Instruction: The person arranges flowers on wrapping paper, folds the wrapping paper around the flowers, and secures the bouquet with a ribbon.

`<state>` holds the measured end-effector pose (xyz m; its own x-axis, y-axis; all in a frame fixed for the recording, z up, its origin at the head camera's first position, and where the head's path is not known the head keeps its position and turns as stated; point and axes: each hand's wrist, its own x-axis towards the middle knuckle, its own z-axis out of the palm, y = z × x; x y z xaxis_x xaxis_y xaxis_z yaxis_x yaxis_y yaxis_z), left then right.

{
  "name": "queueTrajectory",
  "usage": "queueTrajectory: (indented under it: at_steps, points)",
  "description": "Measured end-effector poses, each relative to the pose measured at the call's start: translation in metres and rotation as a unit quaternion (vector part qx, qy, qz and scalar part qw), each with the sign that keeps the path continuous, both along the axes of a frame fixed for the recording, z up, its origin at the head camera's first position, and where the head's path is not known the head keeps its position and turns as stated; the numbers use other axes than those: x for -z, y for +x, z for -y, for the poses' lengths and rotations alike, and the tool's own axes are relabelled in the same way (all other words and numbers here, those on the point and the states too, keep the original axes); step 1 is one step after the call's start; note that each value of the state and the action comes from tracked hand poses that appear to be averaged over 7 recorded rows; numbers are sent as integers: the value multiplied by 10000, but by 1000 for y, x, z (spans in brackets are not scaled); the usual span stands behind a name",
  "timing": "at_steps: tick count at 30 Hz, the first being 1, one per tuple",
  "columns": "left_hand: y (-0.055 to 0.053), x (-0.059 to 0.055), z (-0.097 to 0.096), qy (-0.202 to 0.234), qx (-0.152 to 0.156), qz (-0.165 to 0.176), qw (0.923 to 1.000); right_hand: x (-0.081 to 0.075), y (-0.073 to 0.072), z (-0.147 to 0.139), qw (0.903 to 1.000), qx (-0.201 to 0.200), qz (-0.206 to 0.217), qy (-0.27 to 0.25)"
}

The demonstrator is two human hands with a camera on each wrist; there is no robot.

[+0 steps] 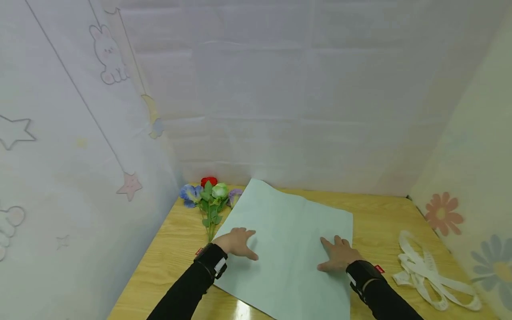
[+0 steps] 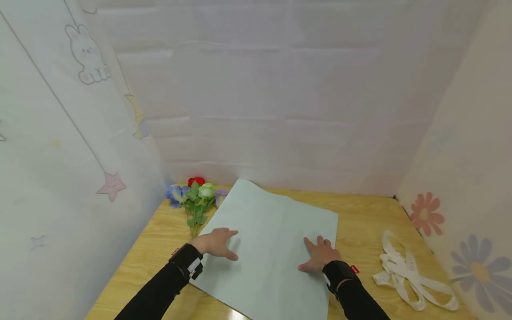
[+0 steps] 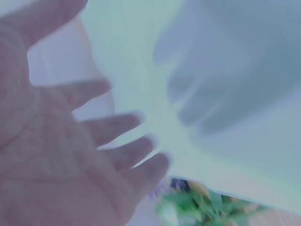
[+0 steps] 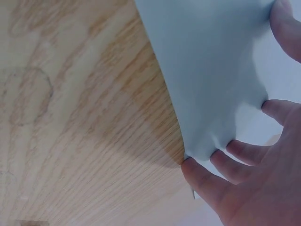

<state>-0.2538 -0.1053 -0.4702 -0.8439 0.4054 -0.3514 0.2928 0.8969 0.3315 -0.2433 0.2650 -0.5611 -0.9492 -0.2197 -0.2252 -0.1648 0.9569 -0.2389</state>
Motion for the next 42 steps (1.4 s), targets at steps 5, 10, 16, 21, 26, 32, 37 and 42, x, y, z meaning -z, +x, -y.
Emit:
queueTrajectory:
  at_steps: [5,10,16,21,26,32,37,42]
  points:
    - [27,20,-33,-759,95,185,9969,2,1,1,9998,142,35,130]
    - [40,53,-51,-620,-295,-535,9962,-12,8,8,9997,211,47,152]
    - [24,79,-44,-480,-283,-1279,9902,-13,20,22,9971,465,-133,580]
    - [23,90,-50,-538,-196,-2074,9766,-18,30,35,9920,740,-102,1014]
    - [26,97,-57,-353,-217,-1914,9806,-15,30,35,9942,707,-341,741]
    - [21,114,-55,-438,-387,-1255,9904,-6,29,35,9995,154,-273,-79]
    - [21,101,-55,-435,-386,-1027,9930,-7,28,36,9985,-25,83,-541]
    - [25,82,-54,-325,-356,-898,9948,-4,28,30,9990,-124,35,-429]
